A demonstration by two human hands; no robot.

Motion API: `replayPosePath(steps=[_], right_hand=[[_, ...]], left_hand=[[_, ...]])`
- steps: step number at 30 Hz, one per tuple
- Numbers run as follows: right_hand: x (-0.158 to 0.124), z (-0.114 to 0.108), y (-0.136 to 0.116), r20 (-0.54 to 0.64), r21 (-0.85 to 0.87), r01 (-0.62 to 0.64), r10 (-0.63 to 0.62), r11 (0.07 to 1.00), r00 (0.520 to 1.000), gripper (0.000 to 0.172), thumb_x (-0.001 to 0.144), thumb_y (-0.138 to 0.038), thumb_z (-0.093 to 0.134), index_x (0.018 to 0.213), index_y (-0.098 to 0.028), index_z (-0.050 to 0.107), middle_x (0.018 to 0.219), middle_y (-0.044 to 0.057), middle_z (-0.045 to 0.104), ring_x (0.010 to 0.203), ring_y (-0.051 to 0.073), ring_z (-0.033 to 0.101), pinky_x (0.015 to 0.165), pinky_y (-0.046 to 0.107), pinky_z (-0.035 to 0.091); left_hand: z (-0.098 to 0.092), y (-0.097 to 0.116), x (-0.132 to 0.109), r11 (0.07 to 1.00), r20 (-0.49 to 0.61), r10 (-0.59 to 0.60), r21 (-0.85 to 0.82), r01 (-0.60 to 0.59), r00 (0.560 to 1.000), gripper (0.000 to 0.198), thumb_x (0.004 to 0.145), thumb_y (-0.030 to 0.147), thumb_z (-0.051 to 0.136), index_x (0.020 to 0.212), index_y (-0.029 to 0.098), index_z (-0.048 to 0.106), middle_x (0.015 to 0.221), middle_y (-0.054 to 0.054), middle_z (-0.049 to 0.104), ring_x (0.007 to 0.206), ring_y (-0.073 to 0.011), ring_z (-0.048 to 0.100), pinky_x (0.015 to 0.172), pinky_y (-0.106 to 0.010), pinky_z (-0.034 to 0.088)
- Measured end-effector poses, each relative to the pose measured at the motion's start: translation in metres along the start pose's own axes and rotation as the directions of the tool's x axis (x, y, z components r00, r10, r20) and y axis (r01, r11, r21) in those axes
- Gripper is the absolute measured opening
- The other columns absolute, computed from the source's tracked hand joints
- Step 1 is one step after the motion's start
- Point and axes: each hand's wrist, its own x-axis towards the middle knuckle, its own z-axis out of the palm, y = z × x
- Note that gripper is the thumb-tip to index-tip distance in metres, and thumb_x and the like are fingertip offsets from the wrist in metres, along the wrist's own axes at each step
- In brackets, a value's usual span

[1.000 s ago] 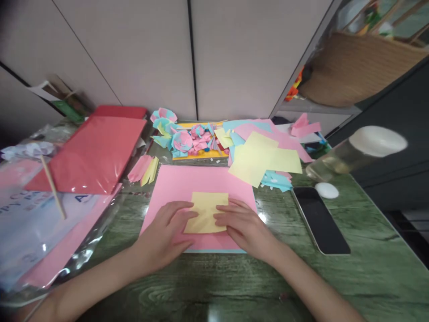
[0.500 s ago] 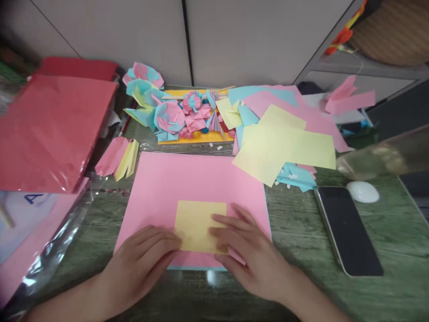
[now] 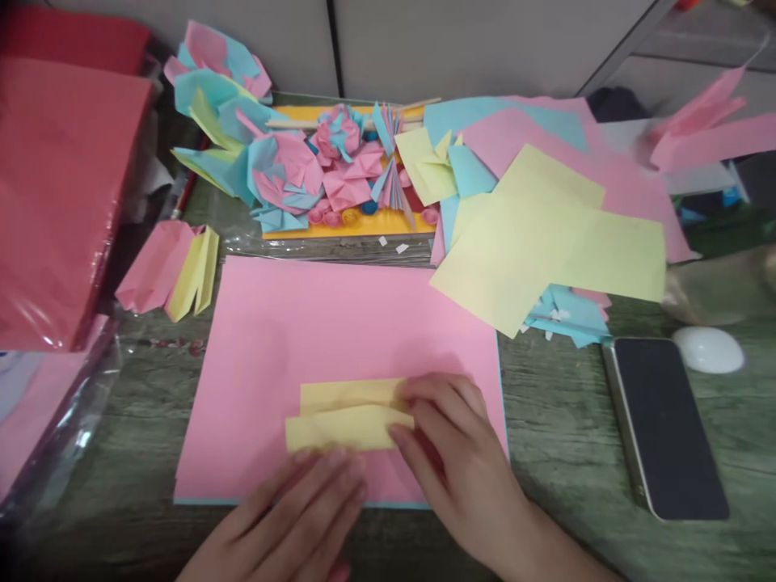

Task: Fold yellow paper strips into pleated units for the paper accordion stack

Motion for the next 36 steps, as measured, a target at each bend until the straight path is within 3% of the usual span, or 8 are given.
replayPosePath(steps=[2,6,10,16,36], right_hand=[[0.000,0.000,-0.001,-0.021,-0.022,-0.017,0.016,1.000,1.000,0.008,0.081,-0.019,0.051,0.087,-0.021,0.054,0.101,0.007,0.054,0.100,0.022,0.048,0.080,0.036,0.045],[-0.001,0.001,0.000,-0.038,-0.052,-0.035,0.033,0.998,0.999,0.003,0.080,-0.021,0.051,0.083,-0.021,0.053,0.108,0.009,0.052,0.101,0.024,0.047,0.080,0.039,0.044],[0.000,0.002,0.001,-0.065,-0.086,-0.045,0.039,0.995,0.997,0.004,0.080,-0.020,0.050,0.080,-0.021,0.053,0.112,0.010,0.050,0.104,0.026,0.046,0.082,0.042,0.041],[0.005,0.004,0.001,-0.114,-0.202,0.014,-0.037,0.979,0.993,0.001,0.077,-0.017,0.054,0.077,-0.018,0.056,0.115,0.010,0.050,0.105,0.027,0.045,0.087,0.044,0.037],[0.009,0.011,0.002,-0.198,-0.267,-0.004,-0.051,0.964,0.979,0.011,0.079,-0.020,0.057,0.068,-0.017,0.056,0.107,0.009,0.056,0.101,0.025,0.049,0.085,0.039,0.040]], left_hand=[[0.000,-0.002,0.000,1.000,0.118,0.027,-0.005,-0.027,0.993,0.039,0.087,0.042,0.041,0.111,0.016,0.059,0.120,-0.004,0.057,0.115,-0.0198,0.047,0.107,-0.034,0.025],[0.006,-0.004,-0.008,0.999,0.142,-0.026,-0.030,0.031,0.990,0.051,0.087,0.049,0.036,0.118,0.012,0.054,0.127,-0.011,0.050,0.121,-0.0265,0.041,0.107,-0.040,0.020],[0.011,-0.003,-0.012,0.999,0.166,-0.034,-0.032,0.039,0.986,0.053,0.088,0.050,0.033,0.119,0.012,0.052,0.129,-0.011,0.049,0.122,-0.0277,0.039,0.108,-0.042,0.018],[0.009,-0.005,-0.008,1.000,0.218,-0.013,-0.007,0.015,0.976,0.040,0.089,0.029,0.036,0.122,0.013,0.050,0.127,-0.008,0.051,0.119,-0.0248,0.043,0.108,-0.041,0.018],[0.015,-0.006,-0.008,0.998,0.183,-0.061,-0.009,0.063,0.981,0.037,0.086,0.026,0.042,0.119,0.016,0.053,0.124,-0.006,0.053,0.117,-0.0236,0.045,0.109,-0.042,0.016]])
